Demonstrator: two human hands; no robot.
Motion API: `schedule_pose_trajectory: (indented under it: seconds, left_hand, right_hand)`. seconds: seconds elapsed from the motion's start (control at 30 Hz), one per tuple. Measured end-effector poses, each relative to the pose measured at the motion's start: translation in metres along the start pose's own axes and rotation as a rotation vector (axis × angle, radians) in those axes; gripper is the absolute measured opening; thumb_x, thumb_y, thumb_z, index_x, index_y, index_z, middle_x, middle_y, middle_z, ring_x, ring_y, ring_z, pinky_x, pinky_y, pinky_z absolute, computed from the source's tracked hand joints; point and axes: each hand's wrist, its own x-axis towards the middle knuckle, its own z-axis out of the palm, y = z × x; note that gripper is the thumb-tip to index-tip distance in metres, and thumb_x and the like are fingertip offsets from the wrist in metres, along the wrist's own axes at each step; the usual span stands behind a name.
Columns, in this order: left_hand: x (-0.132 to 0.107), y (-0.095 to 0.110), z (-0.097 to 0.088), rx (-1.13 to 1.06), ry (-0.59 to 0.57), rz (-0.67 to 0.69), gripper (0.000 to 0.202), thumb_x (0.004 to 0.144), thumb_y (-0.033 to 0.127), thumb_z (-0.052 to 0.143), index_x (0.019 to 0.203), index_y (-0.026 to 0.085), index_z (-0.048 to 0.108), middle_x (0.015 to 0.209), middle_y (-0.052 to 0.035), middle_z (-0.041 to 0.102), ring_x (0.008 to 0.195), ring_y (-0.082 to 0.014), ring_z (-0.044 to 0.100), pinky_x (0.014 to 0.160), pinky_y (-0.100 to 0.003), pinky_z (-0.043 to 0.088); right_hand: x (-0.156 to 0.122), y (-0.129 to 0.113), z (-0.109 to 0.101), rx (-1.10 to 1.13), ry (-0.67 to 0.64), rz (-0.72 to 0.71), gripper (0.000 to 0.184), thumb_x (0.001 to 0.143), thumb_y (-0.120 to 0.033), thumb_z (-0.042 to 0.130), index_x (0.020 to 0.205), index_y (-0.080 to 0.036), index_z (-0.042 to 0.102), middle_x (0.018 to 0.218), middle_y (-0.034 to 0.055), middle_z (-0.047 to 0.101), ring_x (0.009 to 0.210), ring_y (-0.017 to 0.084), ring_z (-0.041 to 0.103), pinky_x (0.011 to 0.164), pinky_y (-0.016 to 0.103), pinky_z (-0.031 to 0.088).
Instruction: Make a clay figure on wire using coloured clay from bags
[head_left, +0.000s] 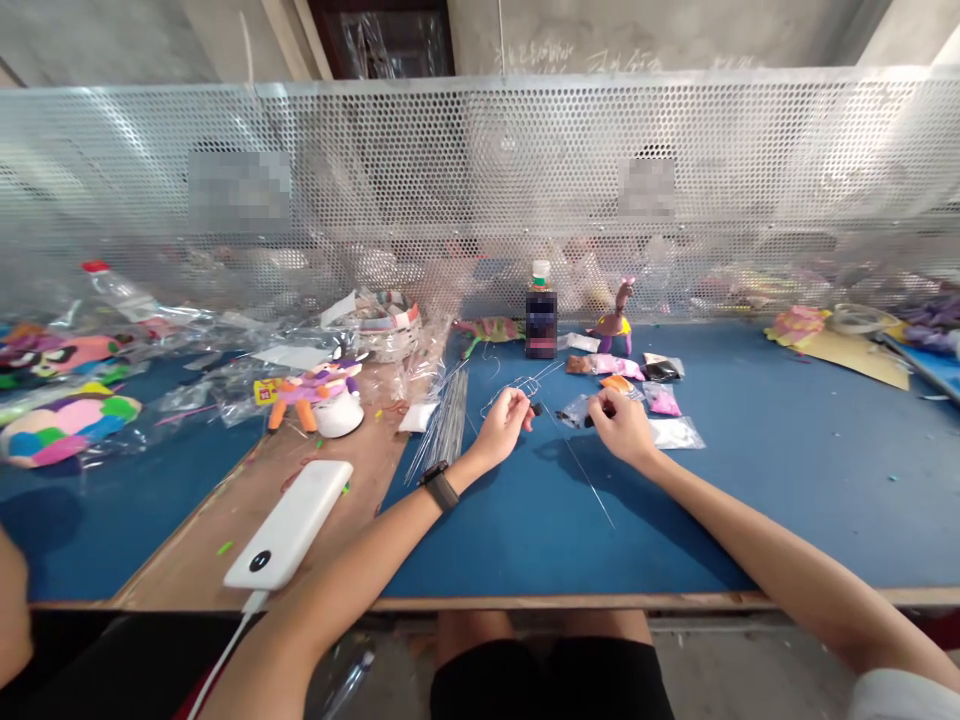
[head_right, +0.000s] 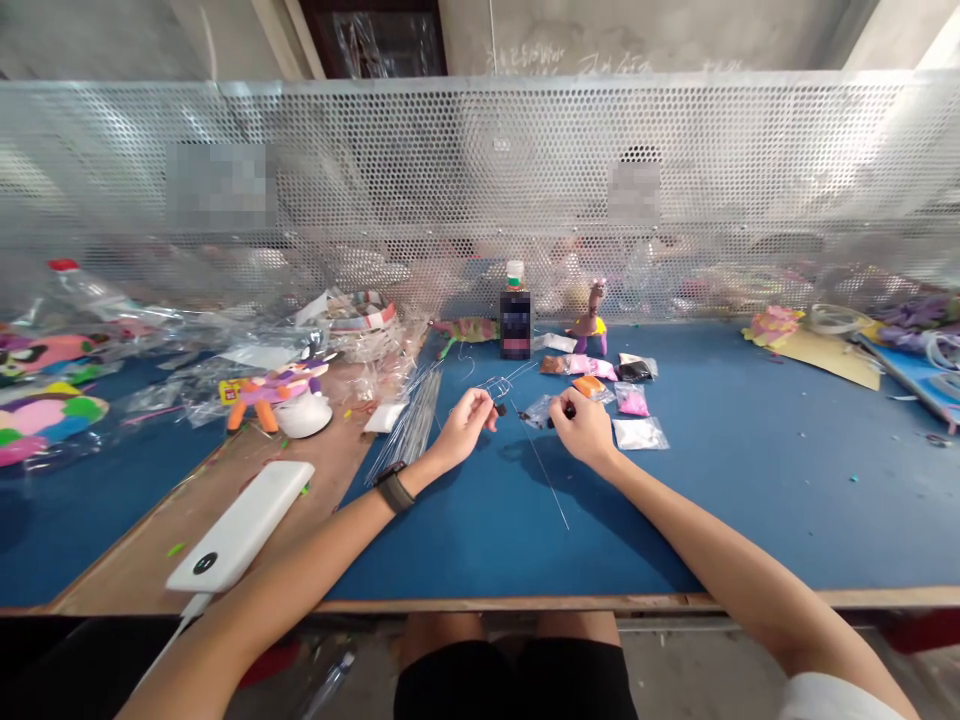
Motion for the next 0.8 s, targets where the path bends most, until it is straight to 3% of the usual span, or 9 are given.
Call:
schedule_pose_trajectory:
  seconds: [0.2,0.33,0.47,0.57,0.63,0.7,0.8]
  left_hand:
    - [0.0,-0.002,-0.002,0.009,0.005,0.006,0.044,0.096,0.047,0.067,0.125,0.016,0.06,0.1,-0.0093,0.075,0.086,-0.0171,0.072,0.082,-0.033,0.06]
    - [-0.001,0.001,0.0,0.126,0.064,0.092,0.037,0.093,0.045,0.071,0.117,0.016,0.072,0.114,-0.0121,0.076,0.105,-0.0231,0.073,0.091,-0.037,0.061]
    - [-0.007,0.013,-0.001,0.311,0.134,0.304,0.027,0.1,0.042,0.065,0.104,0.017,0.075,0.103,-0.0095,0.077,0.097,-0.0208,0.073,0.087,-0.035,0.061]
    - [-0.018,0.025,0.001,0.515,-0.02,0.562,0.023,0.104,0.037,0.059,0.102,0.02,0.076,0.1,-0.0079,0.074,0.097,-0.0188,0.07,0.092,-0.034,0.058]
    - [-0.026,0.03,0.005,0.617,-0.171,0.655,0.025,0.106,0.035,0.055,0.106,0.021,0.075,0.104,-0.0085,0.071,0.099,-0.018,0.068,0.093,-0.032,0.057]
    - [-0.031,0.032,0.01,0.692,-0.258,0.68,0.025,0.107,0.034,0.053,0.107,0.021,0.075,0.108,-0.0093,0.07,0.101,-0.0182,0.068,0.094,-0.032,0.056]
    - [-0.028,0.028,0.016,0.724,-0.301,0.637,0.025,0.107,0.033,0.051,0.105,0.02,0.073,0.11,-0.0087,0.071,0.103,-0.0194,0.068,0.097,-0.034,0.054]
  right_hand:
    - [-0.001,0.001,0.006,0.255,-0.112,0.074,0.037,0.096,-0.054,0.051,0.076,-0.023,0.055,0.063,0.0004,0.063,0.057,0.017,0.056,0.057,0.029,0.044]
    - [-0.007,-0.002,0.012,0.36,-0.227,0.116,0.04,0.096,-0.06,0.054,0.084,-0.023,0.059,0.071,0.0005,0.067,0.056,0.016,0.06,0.052,0.027,0.048]
    - [-0.011,-0.009,0.019,0.567,-0.336,0.26,0.035,0.094,-0.057,0.061,0.091,-0.022,0.062,0.083,0.0025,0.072,0.061,0.017,0.07,0.047,0.024,0.05]
    - [-0.012,-0.013,0.023,0.758,-0.368,0.445,0.028,0.092,-0.048,0.067,0.089,-0.021,0.063,0.085,0.003,0.072,0.062,0.015,0.071,0.048,0.021,0.053]
    - [-0.012,-0.014,0.025,0.851,-0.358,0.543,0.024,0.092,-0.043,0.07,0.088,-0.021,0.063,0.082,0.0017,0.07,0.059,0.012,0.068,0.05,0.021,0.056]
    - [-0.013,-0.014,0.026,0.921,-0.34,0.599,0.022,0.092,-0.039,0.072,0.086,-0.02,0.062,0.076,0.0,0.067,0.056,0.01,0.065,0.052,0.021,0.059]
    - [-0.014,-0.015,0.025,0.984,-0.344,0.635,0.021,0.093,-0.036,0.071,0.085,-0.02,0.06,0.071,-0.0019,0.062,0.054,0.009,0.062,0.05,0.02,0.058]
